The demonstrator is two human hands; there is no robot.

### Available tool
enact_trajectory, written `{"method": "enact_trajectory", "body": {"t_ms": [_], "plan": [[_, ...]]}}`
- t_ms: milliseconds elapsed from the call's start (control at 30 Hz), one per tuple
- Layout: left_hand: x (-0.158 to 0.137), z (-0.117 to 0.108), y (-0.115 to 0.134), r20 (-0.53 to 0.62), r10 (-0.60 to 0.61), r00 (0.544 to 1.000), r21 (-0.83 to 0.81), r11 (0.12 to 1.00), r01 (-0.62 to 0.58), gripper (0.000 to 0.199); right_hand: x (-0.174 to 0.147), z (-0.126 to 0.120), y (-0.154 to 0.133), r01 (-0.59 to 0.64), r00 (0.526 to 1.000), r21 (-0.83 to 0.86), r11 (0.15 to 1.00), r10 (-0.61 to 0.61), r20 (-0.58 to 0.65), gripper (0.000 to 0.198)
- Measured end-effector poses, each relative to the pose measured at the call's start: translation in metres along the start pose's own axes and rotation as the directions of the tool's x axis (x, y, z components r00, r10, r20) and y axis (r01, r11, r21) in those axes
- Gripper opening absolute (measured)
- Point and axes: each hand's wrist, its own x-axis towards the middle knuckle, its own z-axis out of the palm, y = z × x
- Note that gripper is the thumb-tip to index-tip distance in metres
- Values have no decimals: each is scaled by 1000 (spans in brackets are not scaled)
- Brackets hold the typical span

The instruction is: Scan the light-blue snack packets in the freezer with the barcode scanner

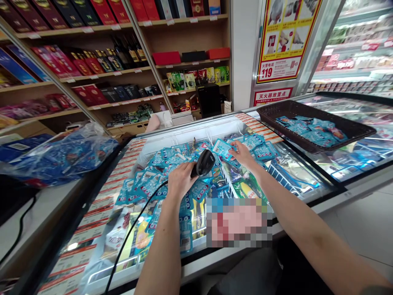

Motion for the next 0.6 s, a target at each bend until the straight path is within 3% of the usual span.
{"method": "enact_trajectory", "body": {"t_ms": [600], "plan": [[0,1,2,-1,18,1000,-8,1000,-18,31,-3,1,-3,-7,1000,-83,996,8,16,23]]}}
